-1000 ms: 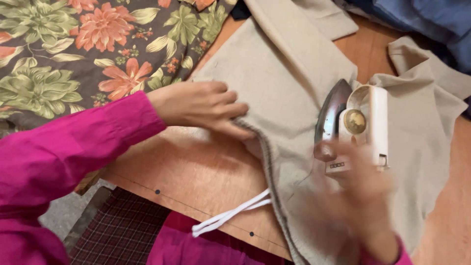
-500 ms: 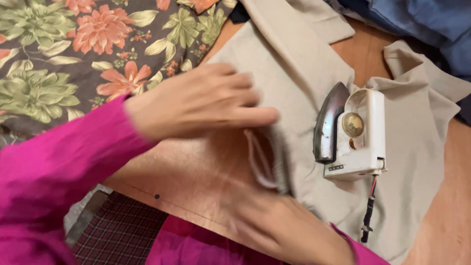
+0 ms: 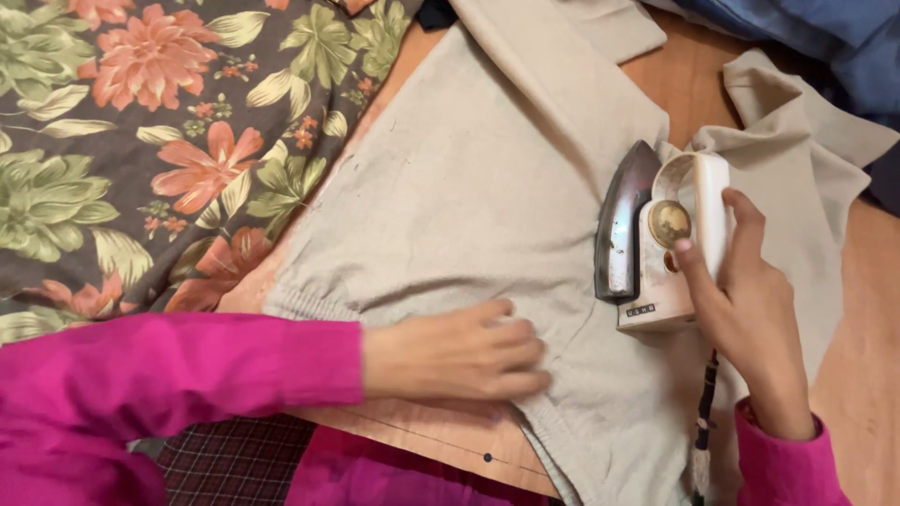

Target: The person irons a beige pair of pants on a wooden table using a white electric iron. They repeatedly smooth the fabric, adjust the garment, and flip it to iron different sections.

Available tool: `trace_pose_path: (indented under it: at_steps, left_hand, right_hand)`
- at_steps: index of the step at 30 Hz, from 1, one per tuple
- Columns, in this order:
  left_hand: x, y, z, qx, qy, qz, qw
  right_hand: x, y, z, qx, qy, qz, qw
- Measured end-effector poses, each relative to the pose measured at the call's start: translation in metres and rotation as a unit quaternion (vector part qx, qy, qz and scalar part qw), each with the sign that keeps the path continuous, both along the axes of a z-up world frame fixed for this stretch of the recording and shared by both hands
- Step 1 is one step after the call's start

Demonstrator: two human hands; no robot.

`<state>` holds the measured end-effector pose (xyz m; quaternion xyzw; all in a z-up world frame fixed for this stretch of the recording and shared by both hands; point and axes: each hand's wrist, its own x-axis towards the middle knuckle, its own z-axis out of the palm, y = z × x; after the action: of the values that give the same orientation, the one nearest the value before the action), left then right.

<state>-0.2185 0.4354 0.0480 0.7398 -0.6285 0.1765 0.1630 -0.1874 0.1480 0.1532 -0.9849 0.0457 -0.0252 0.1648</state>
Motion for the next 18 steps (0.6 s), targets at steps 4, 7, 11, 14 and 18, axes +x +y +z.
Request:
trace_pose_path:
  at_steps: [4,7,11,14,18]
  left_hand:
    - [-0.003,-0.026,-0.031,-0.028,0.114,-0.110,0.987]
    - [-0.015,-0.026,-0.038,-0.019,0.179,-0.147,0.973]
    - [-0.029,-0.026,-0.038,0.007,0.210,-0.137,0.968]
    - [-0.043,-0.026,-0.043,0.035,0.222,-0.134,0.965]
    - [-0.064,-0.023,-0.054,0.076,0.179,-0.133,0.972]
  right_hand:
    - [0.028,-0.017,-0.009,-0.029,0.007,-0.031,0.999]
    - [0.060,-0.032,-0.018,0.032,-0.058,0.005,0.998]
    - [0.085,-0.041,-0.026,0.036,-0.061,0.031,0.997]
    - [0.076,-0.033,-0.022,0.052,-0.047,0.048,0.996]
    - [0.006,-0.007,-0.018,0.018,0.005,-0.021,1.000]
